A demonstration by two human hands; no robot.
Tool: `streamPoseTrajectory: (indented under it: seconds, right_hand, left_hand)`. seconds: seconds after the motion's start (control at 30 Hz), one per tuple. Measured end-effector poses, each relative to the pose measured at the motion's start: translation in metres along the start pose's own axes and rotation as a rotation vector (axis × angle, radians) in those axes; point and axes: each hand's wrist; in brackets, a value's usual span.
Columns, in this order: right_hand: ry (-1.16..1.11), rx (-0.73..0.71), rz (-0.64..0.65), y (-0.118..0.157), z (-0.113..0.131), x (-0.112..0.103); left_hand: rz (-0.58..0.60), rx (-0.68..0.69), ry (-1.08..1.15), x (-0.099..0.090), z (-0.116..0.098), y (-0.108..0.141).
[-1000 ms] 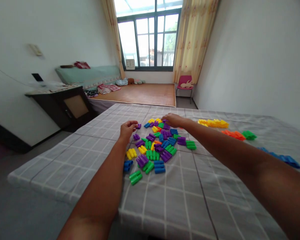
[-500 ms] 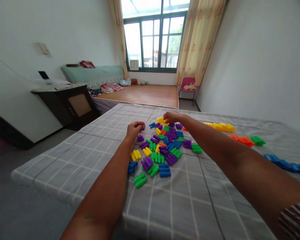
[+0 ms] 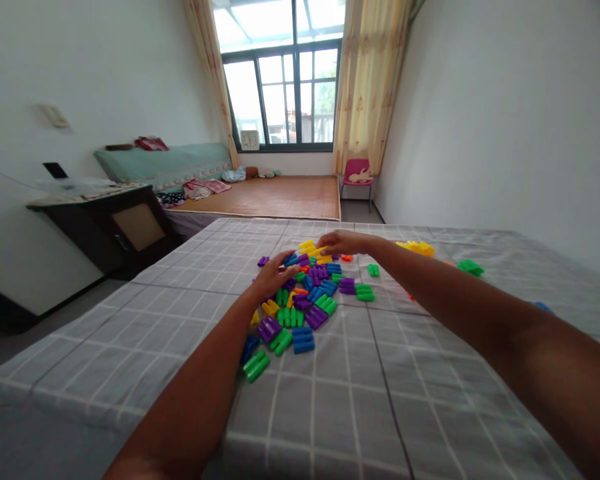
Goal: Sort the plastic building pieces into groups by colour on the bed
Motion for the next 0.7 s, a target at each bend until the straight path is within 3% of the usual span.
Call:
streamPoseTrajectory:
  seconds: [0.1, 0.23, 0.3, 0.43, 0.7]
  right_hand:
    - [0.02, 0.03, 0.052, -0.005, -0.001, 0.011]
    - [0.038, 0.165, -0.019, -0.005, -0.007, 0.007]
    - [-0.133, 0.132, -0.01, -0.005, -0.004, 0.008]
    - [-0.443, -0.068, 0.058, -0.011, 0.012, 0.025]
    - [-0.418, -0.007, 0.065, -0.004, 0.006, 0.041]
  left_hand:
    - [0.054, -0.015, -0.076, -0.005, 0.005, 0.003]
    - [0.032, 0.072, -0.142, -0.023, 0.01, 0.001]
    - [0.046, 0.09, -0.116, -0.025, 0.007, 0.0]
    - [0.086, 0.068, -0.069, -0.02, -0.002, 0.001]
    - [0.109, -0.101, -0.056, -0.023, -0.003, 0.003]
Point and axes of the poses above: each hand's wrist, its own y-axis away from the middle knuckle, its own x-axis out of the palm, z = x × y, and after that the axes turned 5 degrees about -y, right-handed
